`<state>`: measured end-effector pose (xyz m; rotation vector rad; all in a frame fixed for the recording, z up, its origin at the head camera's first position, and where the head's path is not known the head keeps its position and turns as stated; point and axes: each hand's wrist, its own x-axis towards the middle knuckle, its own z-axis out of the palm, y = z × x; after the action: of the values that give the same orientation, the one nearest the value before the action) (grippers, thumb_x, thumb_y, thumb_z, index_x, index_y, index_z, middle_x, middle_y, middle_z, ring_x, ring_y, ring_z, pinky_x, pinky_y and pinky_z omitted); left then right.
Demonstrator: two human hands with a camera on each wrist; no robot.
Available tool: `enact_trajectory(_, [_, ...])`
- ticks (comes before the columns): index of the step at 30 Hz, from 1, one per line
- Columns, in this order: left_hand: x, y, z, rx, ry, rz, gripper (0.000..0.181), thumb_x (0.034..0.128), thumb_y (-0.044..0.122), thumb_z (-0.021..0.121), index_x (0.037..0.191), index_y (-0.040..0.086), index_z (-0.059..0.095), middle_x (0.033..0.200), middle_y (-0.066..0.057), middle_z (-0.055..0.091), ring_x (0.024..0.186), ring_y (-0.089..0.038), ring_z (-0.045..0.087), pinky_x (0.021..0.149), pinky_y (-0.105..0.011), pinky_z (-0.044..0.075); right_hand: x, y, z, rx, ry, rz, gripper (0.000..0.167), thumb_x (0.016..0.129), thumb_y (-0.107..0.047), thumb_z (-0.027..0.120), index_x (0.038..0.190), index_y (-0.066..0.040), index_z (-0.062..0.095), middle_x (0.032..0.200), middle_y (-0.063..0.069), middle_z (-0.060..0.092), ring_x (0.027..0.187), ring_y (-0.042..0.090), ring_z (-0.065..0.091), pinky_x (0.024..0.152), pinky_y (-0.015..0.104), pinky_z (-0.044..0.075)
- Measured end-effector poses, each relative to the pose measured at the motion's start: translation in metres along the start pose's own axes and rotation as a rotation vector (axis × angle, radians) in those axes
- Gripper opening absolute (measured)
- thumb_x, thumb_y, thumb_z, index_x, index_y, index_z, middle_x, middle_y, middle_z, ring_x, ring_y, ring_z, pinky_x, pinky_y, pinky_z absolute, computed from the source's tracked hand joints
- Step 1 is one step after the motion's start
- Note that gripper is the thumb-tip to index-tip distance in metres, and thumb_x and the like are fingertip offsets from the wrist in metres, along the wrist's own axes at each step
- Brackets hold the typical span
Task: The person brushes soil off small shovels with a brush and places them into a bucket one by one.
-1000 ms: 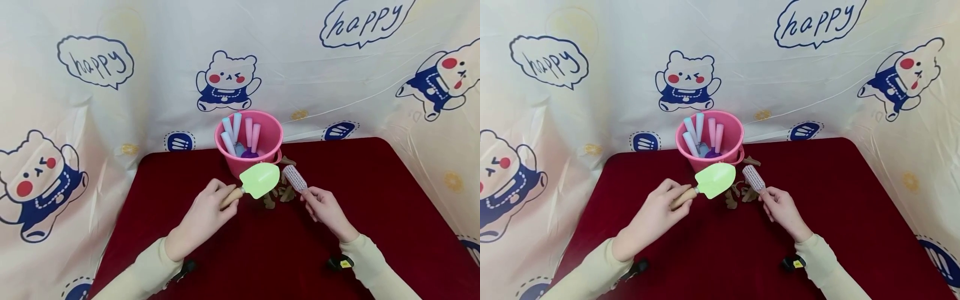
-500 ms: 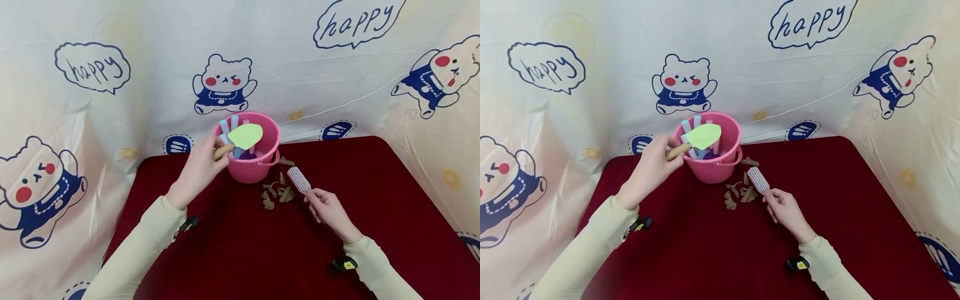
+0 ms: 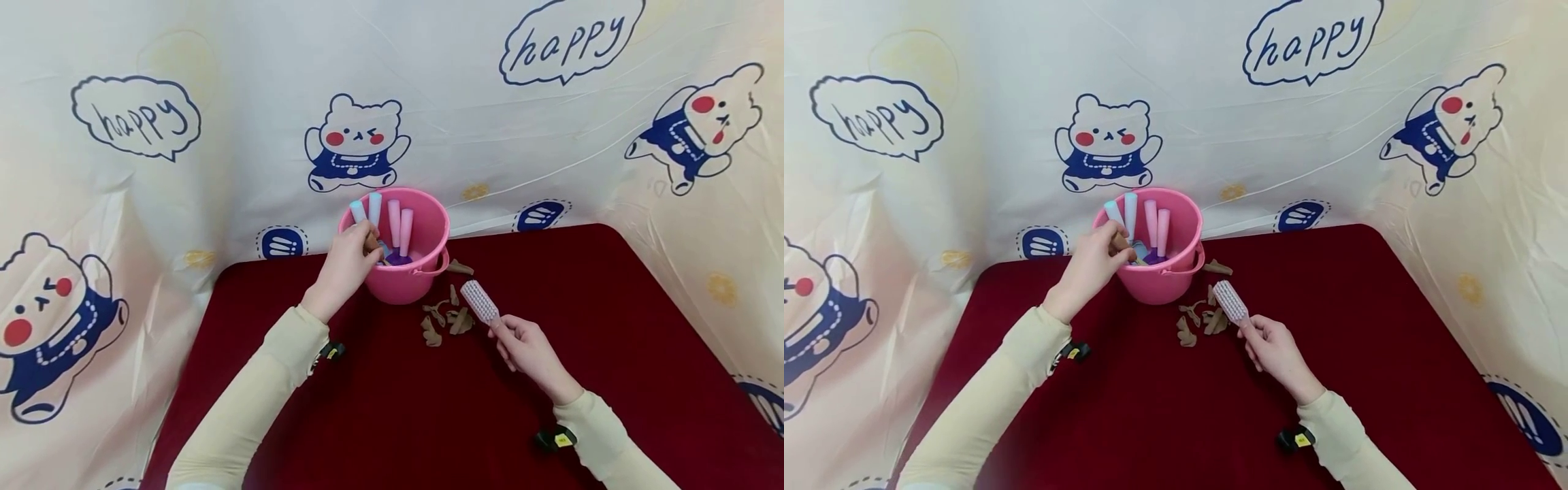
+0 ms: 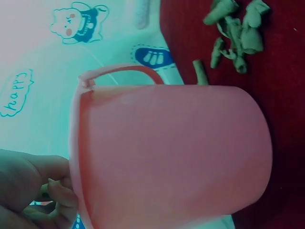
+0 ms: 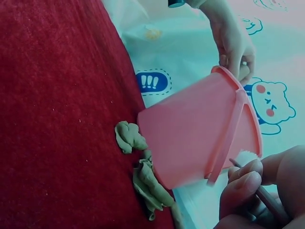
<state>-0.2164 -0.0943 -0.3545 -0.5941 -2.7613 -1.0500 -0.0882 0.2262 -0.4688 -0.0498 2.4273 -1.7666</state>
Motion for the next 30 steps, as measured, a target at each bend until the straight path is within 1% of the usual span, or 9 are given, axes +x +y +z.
enact_trajectory(4, [0.000, -0.002, -0.001, 0.028, -0.023, -0.022, 0.023, 0.0965, 0.004, 0.073, 0.115, 0.003, 0.061, 0.101, -0.013, 0.063, 0.097, -0.027, 0.063, 0.086, -0.040, 0.061, 0.000, 0.002, 0.002, 0.007, -0.003, -0.008, 0.035, 0.111, -0.027, 0.051, 0.104, 0.005, 0.062, 0.064, 0.014, 0.056, 0.045, 0.017, 0.048, 0.043, 0.033, 0.045])
enact_trajectory(8, [-0.001, -0.003, -0.004, 0.055, -0.042, -0.039, 0.021, 0.0982, 0.005, 0.070, 0.117, 0.001, 0.063, 0.104, -0.014, 0.062, 0.096, -0.028, 0.061, 0.084, -0.040, 0.061, 0.001, 0.003, 0.003, 0.007, 0.004, -0.013, 0.033, 0.111, -0.027, 0.051, 0.104, 0.003, 0.062, 0.065, 0.011, 0.056, 0.045, 0.017, 0.048, 0.043, 0.032, 0.045])
enact_trajectory(10, [-0.002, -0.003, -0.006, 0.056, -0.039, -0.047, 0.020, 0.0988, 0.006, 0.069, 0.118, 0.001, 0.064, 0.105, -0.014, 0.061, 0.095, -0.027, 0.060, 0.083, -0.039, 0.060, 0.001, 0.002, 0.003, 0.004, 0.002, -0.009, 0.034, 0.111, -0.028, 0.052, 0.104, 0.004, 0.062, 0.065, 0.012, 0.056, 0.046, 0.017, 0.048, 0.043, 0.032, 0.045])
enact_trajectory(14, [-0.007, -0.003, -0.009, 0.028, -0.020, -0.056, 0.024, 0.1003, 0.008, 0.068, 0.123, 0.002, 0.064, 0.107, -0.013, 0.058, 0.094, -0.026, 0.058, 0.078, -0.036, 0.059, 0.001, 0.000, 0.004, -0.001, -0.003, 0.008, 0.038, 0.111, -0.029, 0.053, 0.103, 0.006, 0.062, 0.064, 0.015, 0.056, 0.045, 0.016, 0.048, 0.043, 0.032, 0.045])
enact_trajectory(18, [-0.015, -0.006, -0.010, 0.005, 0.053, -0.031, 0.026, 0.1014, 0.011, 0.067, 0.126, 0.005, 0.064, 0.110, -0.012, 0.056, 0.093, -0.024, 0.057, 0.073, -0.035, 0.057, 0.000, 0.000, 0.006, -0.005, -0.012, 0.019, 0.038, 0.111, -0.028, 0.052, 0.103, 0.008, 0.061, 0.063, 0.014, 0.055, 0.044, 0.015, 0.047, 0.043, 0.032, 0.045])
enact_trajectory(21, [-0.023, -0.007, -0.011, 0.008, 0.120, 0.013, 0.024, 0.1013, 0.012, 0.068, 0.124, 0.005, 0.065, 0.110, -0.013, 0.057, 0.093, -0.024, 0.057, 0.072, -0.035, 0.057, -0.001, 0.000, 0.007, -0.003, -0.018, 0.024, 0.038, 0.111, -0.028, 0.052, 0.103, 0.008, 0.061, 0.063, 0.013, 0.054, 0.044, 0.014, 0.046, 0.042, 0.031, 0.044])
enact_trajectory(23, [-0.028, -0.007, -0.012, 0.011, 0.152, 0.036, 0.023, 0.1009, 0.012, 0.068, 0.123, 0.005, 0.066, 0.110, -0.013, 0.057, 0.095, -0.025, 0.057, 0.073, -0.036, 0.057, -0.001, -0.001, 0.007, 0.003, -0.024, 0.020, 0.038, 0.111, -0.028, 0.052, 0.103, 0.009, 0.061, 0.063, 0.012, 0.054, 0.044, 0.014, 0.046, 0.042, 0.031, 0.043])
enact_trajectory(27, [-0.043, -0.004, -0.012, 0.016, 0.193, 0.059, 0.025, 0.0992, 0.011, 0.070, 0.123, 0.005, 0.067, 0.111, -0.014, 0.059, 0.096, -0.029, 0.058, 0.075, -0.038, 0.057, -0.001, -0.001, 0.007, -0.022, -0.041, 0.006, 0.038, 0.109, -0.030, 0.056, 0.104, 0.008, 0.061, 0.067, 0.015, 0.056, 0.044, 0.014, 0.047, 0.042, 0.032, 0.045])
enact_trajectory(30, [-0.055, -0.005, -0.009, 0.052, 0.213, 0.084, 0.028, 0.0981, 0.011, 0.072, 0.125, 0.004, 0.068, 0.112, -0.015, 0.062, 0.097, -0.029, 0.059, 0.078, -0.039, 0.057, -0.001, -0.002, 0.007, -0.083, -0.029, 0.001, 0.034, 0.105, -0.032, 0.064, 0.102, 0.002, 0.062, 0.068, 0.013, 0.055, 0.043, 0.015, 0.048, 0.042, 0.034, 0.047])
